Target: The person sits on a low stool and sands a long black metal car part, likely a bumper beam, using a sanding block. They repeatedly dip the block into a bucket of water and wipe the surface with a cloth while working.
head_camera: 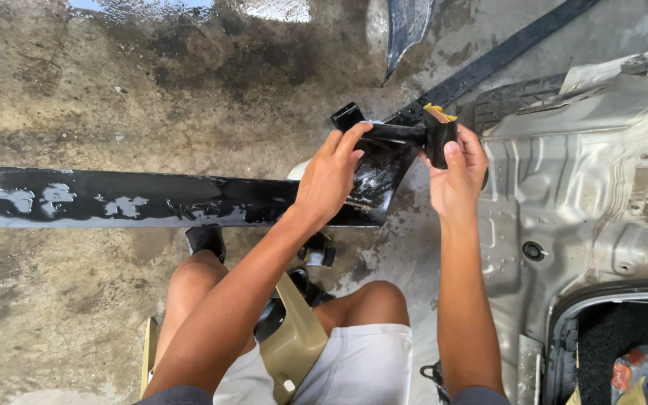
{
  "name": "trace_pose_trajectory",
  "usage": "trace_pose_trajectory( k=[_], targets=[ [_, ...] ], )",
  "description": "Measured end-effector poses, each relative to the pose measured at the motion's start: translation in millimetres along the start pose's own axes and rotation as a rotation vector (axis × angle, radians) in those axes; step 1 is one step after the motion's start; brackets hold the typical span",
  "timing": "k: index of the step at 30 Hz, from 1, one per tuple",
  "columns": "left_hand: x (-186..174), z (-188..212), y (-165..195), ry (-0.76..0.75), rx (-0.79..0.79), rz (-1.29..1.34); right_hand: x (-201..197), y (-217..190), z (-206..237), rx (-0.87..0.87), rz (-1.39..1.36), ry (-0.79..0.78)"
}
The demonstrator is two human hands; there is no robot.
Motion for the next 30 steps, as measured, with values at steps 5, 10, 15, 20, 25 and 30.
trace_pose_trajectory(
  k=[5,10,15,20,25,30],
  targets=[
    [-9.0,-2.6,-15.6,0.098,-0.052,0.223,12.4,3.8,1.7,0.003,-0.112,-0.036],
    [-12.3,-2.7,-22.1,0.142,-0.046,0.194,22.5,7.7,0.0,-0.014,-0.173,-0.038],
    [-11.2,-4.2,-27.2,0.107,-0.113,0.152,26.1,19.2,-6.8,-0.062,-0.259,0.045],
    [-15.9,-6.8,-18.6,0.091,-0.028,0.254,24.2,20.1,-15.7,-0.099,-0.238,0.084],
    [-20.4,-12.1,-22.7,0.056,0.065,-0.149,31.4,5.6,-16.8,-0.126,-0.204,0.072],
    [-11.6,-23.1,-42.7,0.004,0.209,-0.457,19.2,13.4,-5.2,-0.182,-0.121,0.083]
  ],
)
Point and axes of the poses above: each hand's wrist, its own z-axis away from the middle knuckle, its own x-axis out of the palm, y = z × x, the point moved 10 cm from there along -z, towards the middle knuckle, and after that the axes turned 11 degrees about -x, right-handed, at the moved point
